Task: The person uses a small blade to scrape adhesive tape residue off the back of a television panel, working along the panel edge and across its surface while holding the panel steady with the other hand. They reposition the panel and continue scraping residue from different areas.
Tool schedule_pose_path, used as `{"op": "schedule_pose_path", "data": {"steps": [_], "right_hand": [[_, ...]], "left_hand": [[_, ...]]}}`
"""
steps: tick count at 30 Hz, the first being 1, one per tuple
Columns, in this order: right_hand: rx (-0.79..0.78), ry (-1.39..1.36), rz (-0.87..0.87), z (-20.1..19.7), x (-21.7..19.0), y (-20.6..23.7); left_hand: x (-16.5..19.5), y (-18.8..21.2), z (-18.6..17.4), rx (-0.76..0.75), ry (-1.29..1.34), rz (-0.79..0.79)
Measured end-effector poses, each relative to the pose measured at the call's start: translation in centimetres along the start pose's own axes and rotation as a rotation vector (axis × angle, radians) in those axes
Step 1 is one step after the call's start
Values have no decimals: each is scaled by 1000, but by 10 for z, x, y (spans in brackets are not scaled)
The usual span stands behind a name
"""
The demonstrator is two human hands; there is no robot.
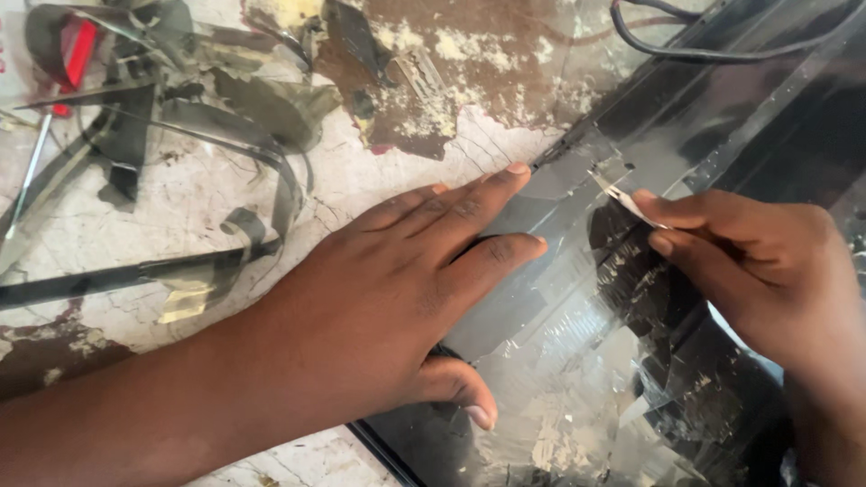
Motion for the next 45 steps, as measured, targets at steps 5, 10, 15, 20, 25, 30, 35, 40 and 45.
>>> {"op": "schedule_pose_path", "data": {"steps": [5, 10, 15, 20, 25, 30, 35, 40, 45], "right_hand": [[-36, 48, -9, 0, -5, 2], [-4, 38, -26, 1, -11, 2], [4, 82, -78, -1, -20, 4], [-7, 91, -67, -3, -22, 2], [10, 54, -42, 1, -20, 4], [-24, 67, -51, -1, -20, 6], [-30, 118, -19, 3, -15, 3], [-41, 140, -18, 1, -23, 6], [-6, 115, -5, 3, -30, 5]], "left_hand": [[0, 1, 2, -2, 23, 11], [-1, -2, 5, -37, 27, 1], [0, -4, 5, -60, 62, -4], [2, -3, -1, -25, 41, -2], [2, -3, 4, -62, 65, -8], [0, -3, 1, -53, 52, -15], [3, -2, 0, -29, 46, -7], [2, -2, 1, -39, 73, -8], [3, -3, -1, -9, 76, -1]]}}
Point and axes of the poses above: each hand's wrist, its own y-axis away from the middle knuckle, its own z-axis out of the palm, x = y × z, the point moved 10 cm from there along -y, towards the middle knuckle, and after that the axes turned 4 degrees about -x, right-handed, at the moved point
